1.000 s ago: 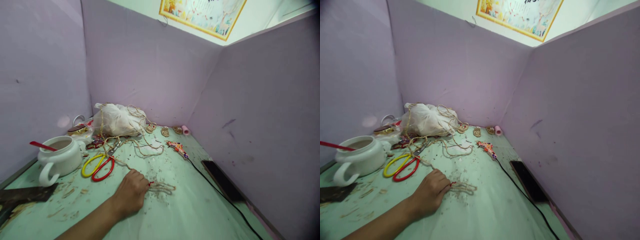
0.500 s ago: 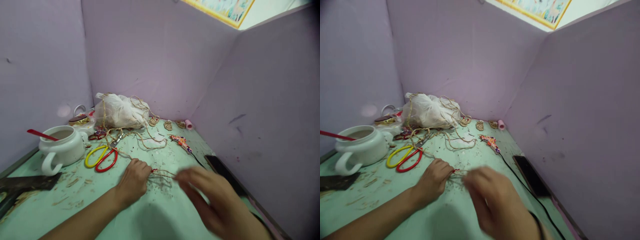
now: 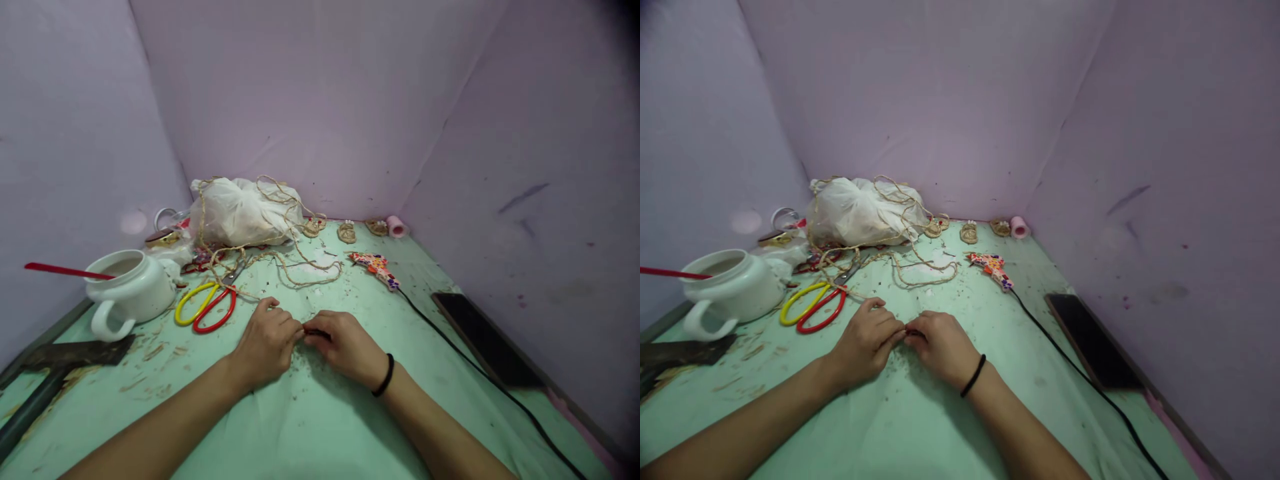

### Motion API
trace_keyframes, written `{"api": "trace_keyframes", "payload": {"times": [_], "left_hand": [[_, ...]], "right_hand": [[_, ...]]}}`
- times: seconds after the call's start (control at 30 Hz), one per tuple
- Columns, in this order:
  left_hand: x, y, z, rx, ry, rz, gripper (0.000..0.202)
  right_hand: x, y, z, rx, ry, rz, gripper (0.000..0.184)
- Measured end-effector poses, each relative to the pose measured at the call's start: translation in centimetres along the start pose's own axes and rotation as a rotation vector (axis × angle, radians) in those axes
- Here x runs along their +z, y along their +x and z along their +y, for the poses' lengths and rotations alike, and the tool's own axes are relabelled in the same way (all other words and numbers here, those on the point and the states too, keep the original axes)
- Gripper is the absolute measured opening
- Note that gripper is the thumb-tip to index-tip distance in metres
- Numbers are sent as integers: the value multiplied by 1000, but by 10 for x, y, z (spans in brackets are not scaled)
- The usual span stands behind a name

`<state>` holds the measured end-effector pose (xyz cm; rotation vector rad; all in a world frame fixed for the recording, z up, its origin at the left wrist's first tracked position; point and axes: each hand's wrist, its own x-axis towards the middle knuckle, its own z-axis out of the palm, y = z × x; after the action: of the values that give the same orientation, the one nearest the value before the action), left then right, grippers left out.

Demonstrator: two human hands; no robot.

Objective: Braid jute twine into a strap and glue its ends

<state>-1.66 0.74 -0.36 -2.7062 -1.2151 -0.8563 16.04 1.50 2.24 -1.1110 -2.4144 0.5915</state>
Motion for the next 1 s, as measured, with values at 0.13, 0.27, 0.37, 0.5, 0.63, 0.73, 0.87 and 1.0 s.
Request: {"api": "trace_keyframes", "payload": {"times": [0.13, 0.27, 0.37, 0.5, 0.63, 0.73, 0.87, 1.0], "left_hand": [[-3, -2, -2, -28, -56, 40, 16], [-2, -2, -4, -3, -64, 96, 16], [-1, 1, -3, 17, -30, 67, 16], [-1, 4, -3, 66, 38, 76, 19], [-4, 2, -6, 102, 108, 112, 17], [-7, 0, -9, 91, 89, 169, 15], [-8, -1, -8, 112, 43, 193, 13], [-9, 1, -4, 131, 43, 195, 12]], "right_hand": [[3, 4, 6, 24, -2, 32, 19], [6, 5, 11, 34, -1, 44, 18], [9, 4, 10, 31, 7, 43, 18], [8, 5, 8, 23, 46, 36, 19], [-12, -1, 18, 76, 108, 98, 21], [-31, -17, 35, 149, 176, 179, 32], [-39, -43, 52, 199, 241, 256, 25], [-32, -51, 52, 146, 189, 191, 27]]}}
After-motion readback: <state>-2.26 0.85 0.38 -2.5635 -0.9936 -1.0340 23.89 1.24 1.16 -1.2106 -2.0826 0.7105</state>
